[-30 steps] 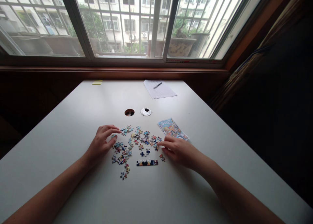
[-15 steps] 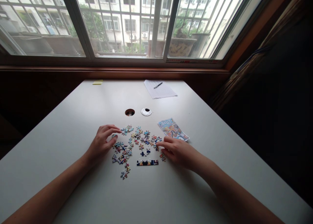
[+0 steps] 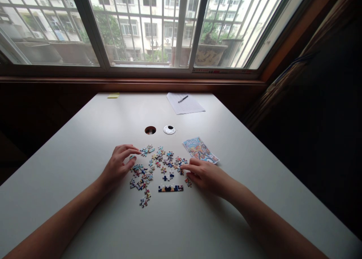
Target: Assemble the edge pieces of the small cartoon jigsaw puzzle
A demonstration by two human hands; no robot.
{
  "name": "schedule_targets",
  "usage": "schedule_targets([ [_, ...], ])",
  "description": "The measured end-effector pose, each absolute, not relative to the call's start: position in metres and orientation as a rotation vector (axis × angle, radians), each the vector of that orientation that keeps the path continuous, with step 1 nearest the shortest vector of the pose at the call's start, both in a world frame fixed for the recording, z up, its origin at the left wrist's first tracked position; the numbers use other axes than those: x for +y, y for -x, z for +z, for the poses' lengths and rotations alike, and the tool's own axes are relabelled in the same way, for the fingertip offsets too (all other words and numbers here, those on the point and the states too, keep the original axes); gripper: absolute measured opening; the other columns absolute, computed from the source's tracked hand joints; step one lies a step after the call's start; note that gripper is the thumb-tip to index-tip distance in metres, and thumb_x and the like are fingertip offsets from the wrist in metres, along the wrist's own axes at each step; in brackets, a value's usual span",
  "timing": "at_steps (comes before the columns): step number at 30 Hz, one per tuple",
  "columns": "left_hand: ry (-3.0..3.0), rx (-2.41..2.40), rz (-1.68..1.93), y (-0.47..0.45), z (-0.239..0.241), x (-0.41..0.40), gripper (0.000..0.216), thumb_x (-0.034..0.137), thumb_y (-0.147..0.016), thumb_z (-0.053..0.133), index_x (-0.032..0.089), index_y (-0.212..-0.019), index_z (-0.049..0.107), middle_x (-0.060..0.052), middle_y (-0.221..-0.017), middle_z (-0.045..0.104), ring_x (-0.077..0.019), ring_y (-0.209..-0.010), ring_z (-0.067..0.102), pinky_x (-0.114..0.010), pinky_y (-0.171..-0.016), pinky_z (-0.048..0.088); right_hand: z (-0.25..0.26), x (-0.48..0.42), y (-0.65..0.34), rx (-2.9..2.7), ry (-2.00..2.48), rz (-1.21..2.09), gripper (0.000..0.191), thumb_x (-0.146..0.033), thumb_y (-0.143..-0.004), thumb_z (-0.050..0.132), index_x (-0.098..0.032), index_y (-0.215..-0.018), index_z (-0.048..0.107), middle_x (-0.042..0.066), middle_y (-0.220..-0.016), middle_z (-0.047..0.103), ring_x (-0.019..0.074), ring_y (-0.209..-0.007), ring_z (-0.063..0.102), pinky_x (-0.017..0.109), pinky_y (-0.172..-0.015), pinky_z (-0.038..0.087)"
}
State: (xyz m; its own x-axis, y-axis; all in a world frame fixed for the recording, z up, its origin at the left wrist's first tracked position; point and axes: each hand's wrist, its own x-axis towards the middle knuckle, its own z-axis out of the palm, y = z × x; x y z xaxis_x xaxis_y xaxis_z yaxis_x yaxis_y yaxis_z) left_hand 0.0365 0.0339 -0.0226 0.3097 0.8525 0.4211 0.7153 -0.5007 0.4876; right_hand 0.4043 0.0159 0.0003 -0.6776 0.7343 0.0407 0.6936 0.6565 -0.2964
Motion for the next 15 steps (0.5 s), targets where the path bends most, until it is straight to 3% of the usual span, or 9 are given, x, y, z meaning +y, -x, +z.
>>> schedule_targets([
  [15,-2.305,1.646,0.974,-0.0350,-0.0213,0.0352,0.022,0.028,-0.089,0.053,0.025,-0.102,0.071,-0.005,-0.113,0.068,-0.0275,-0.117,0.053,-0.047,-0.105,0.040,-0.0001,0.0161,-0.4051,-2.727,1.145,0.358,0.034,-0.020,-0.098,0.050,-0.033,-0.126,0.063,0.004,-0.099,0.064,0.0153,-0.079,0.063,0.026,-0.072,0.044],
])
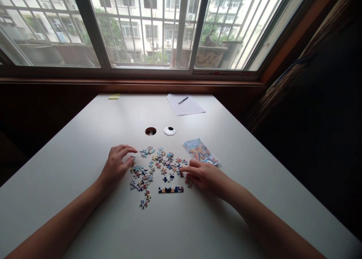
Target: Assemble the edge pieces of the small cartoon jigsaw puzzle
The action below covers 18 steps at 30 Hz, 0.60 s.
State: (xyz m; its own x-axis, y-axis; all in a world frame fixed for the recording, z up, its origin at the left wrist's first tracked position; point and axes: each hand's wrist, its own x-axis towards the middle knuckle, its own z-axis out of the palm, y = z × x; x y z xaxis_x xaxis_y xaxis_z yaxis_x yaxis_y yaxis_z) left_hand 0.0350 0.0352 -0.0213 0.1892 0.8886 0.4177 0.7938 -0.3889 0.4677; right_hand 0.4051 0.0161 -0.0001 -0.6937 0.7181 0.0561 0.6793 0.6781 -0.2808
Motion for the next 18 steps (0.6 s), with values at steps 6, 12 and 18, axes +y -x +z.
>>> schedule_targets([
  [6,-2.240,1.721,0.958,-0.032,-0.028,0.038,0.036,0.025,-0.084,0.052,0.023,-0.118,0.064,-0.006,-0.120,0.067,-0.0291,-0.118,0.055,-0.049,-0.106,0.042,0.001,0.017,-0.407,-2.701,1.120,0.291,0.033,-0.022,-0.098,0.051,-0.028,-0.128,0.063,0.005,-0.097,0.068,0.0158,-0.076,0.065,0.027,-0.071,0.046],
  [12,-2.034,1.749,0.864,-0.024,-0.025,0.043,0.046,0.017,-0.080,0.043,0.024,-0.122,0.063,-0.005,-0.126,0.067,-0.0262,-0.120,0.058,-0.046,-0.108,0.044,-0.003,0.021,-0.411,-2.637,1.183,0.199,0.032,-0.022,-0.100,0.047,-0.025,-0.127,0.064,0.008,-0.106,0.073,0.0214,-0.090,0.069,0.033,-0.081,0.050],
  [18,-2.027,1.583,0.787,-0.001,-0.019,0.055,0.042,0.020,-0.081,0.047,0.022,-0.118,0.066,-0.006,-0.126,0.068,-0.0253,-0.117,0.063,-0.043,-0.106,0.049,-0.008,0.026,-0.415,-2.578,1.179,0.124,0.028,-0.023,-0.100,0.049,-0.023,-0.121,0.068,0.009,-0.104,0.074,0.0219,-0.090,0.069,0.033,-0.080,0.051],
])
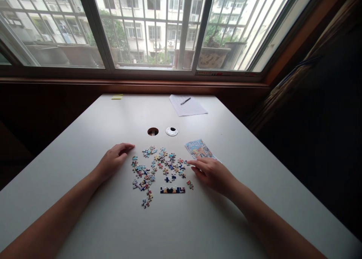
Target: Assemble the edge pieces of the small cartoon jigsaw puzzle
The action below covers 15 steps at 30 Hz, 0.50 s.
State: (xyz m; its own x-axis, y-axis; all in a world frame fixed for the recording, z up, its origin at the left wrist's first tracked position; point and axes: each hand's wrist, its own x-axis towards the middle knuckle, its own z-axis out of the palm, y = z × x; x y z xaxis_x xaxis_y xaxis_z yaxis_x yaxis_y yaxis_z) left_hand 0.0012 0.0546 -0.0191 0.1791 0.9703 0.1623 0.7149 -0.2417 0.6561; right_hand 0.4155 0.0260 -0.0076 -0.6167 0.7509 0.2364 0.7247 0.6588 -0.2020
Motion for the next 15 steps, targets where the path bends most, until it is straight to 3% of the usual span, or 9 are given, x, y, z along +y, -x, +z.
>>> schedule_targets([
  [6,-2.197,1.438,0.740,0.0068,-0.0166,0.0573,0.026,0.031,-0.088,0.053,0.024,-0.106,0.071,-0.006,-0.127,0.067,-0.0254,-0.118,0.062,-0.043,-0.106,0.049,-0.0101,0.0307,-0.4185,-2.507,1.064,0.078,0.025,-0.019,-0.100,0.048,-0.021,-0.113,0.070,0.008,-0.094,0.073,0.0202,-0.084,0.067,0.033,-0.078,0.049],
  [15,-2.278,1.460,0.709,0.0024,-0.0164,0.0544,0.026,0.041,-0.090,0.057,0.027,-0.103,0.074,-0.006,-0.127,0.066,-0.0274,-0.119,0.058,-0.045,-0.107,0.047,-0.0160,0.0335,-0.4205,-2.433,0.983,0.065,0.023,-0.020,-0.099,0.051,-0.023,-0.112,0.070,0.007,-0.092,0.073,0.0197,-0.082,0.066,0.035,-0.080,0.049],
])
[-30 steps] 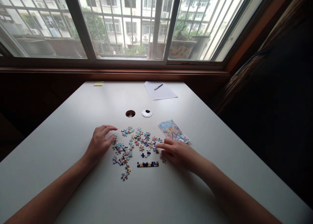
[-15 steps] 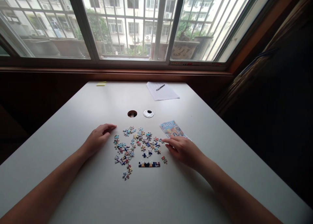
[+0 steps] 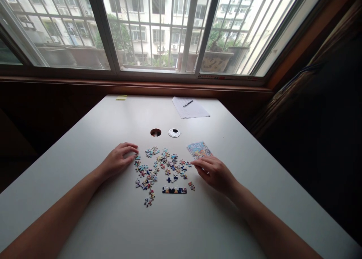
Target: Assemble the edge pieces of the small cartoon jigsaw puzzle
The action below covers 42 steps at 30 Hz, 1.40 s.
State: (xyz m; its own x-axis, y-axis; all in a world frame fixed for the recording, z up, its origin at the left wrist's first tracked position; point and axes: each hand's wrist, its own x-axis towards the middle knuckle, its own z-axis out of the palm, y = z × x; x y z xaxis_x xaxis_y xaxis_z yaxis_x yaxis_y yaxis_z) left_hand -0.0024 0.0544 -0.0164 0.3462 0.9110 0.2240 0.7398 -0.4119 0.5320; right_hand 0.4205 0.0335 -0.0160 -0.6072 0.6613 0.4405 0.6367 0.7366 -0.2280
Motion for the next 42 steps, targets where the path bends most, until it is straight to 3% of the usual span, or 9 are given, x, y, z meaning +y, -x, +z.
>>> schedule_targets([
  [8,-2.361,1.396,0.689,0.003,-0.022,0.057,0.023,0.044,-0.090,0.061,0.028,-0.101,0.074,-0.006,-0.129,0.064,-0.0282,-0.122,0.055,-0.046,-0.108,0.044,-0.012,0.032,-0.419,-2.322,0.979,0.112,0.022,-0.019,-0.097,0.052,-0.022,-0.109,0.071,0.005,-0.083,0.071,0.0185,-0.076,0.063,0.035,-0.078,0.049],
  [17,-2.381,1.375,0.689,0.000,-0.022,0.057,0.025,0.047,-0.090,0.061,0.028,-0.098,0.075,-0.006,-0.126,0.066,-0.0274,-0.120,0.056,-0.047,-0.108,0.043,-0.005,0.027,-0.423,-1.686,1.174,0.173,0.017,-0.028,-0.095,0.058,-0.023,-0.100,0.073,0.004,-0.085,0.071,0.0173,-0.070,0.063,0.031,-0.069,0.053],
  [23,-2.375,1.377,0.703,-0.001,-0.021,0.056,0.025,0.049,-0.090,0.061,0.029,-0.095,0.075,-0.005,-0.125,0.067,-0.0277,-0.119,0.056,-0.046,-0.106,0.044,-0.007,0.027,-0.427,-1.397,1.232,0.223,0.020,-0.035,-0.093,0.061,-0.020,-0.101,0.073,0.003,-0.085,0.069,0.0161,-0.067,0.061,0.029,-0.063,0.051],
  [29,-2.376,1.370,0.699,0.000,-0.023,0.058,0.024,0.048,-0.091,0.061,0.029,-0.094,0.075,-0.005,-0.125,0.067,-0.0278,-0.120,0.056,-0.045,-0.106,0.043,-0.001,0.031,-0.428,-1.251,1.200,0.233,0.023,-0.037,-0.092,0.060,-0.017,-0.099,0.072,0.000,-0.070,0.060,0.0133,-0.058,0.053,0.026,-0.055,0.044],
  [42,-2.358,1.351,0.694,0.002,-0.024,0.059,0.028,0.050,-0.091,0.061,0.027,-0.095,0.076,-0.006,-0.125,0.067,-0.0284,-0.119,0.055,-0.044,-0.107,0.043,0.003,0.046,-0.442,-1.063,1.218,0.226,0.023,-0.033,-0.089,0.060,-0.016,-0.098,0.072,-0.004,-0.062,0.052,0.0124,-0.057,0.049,0.025,-0.057,0.040],
])
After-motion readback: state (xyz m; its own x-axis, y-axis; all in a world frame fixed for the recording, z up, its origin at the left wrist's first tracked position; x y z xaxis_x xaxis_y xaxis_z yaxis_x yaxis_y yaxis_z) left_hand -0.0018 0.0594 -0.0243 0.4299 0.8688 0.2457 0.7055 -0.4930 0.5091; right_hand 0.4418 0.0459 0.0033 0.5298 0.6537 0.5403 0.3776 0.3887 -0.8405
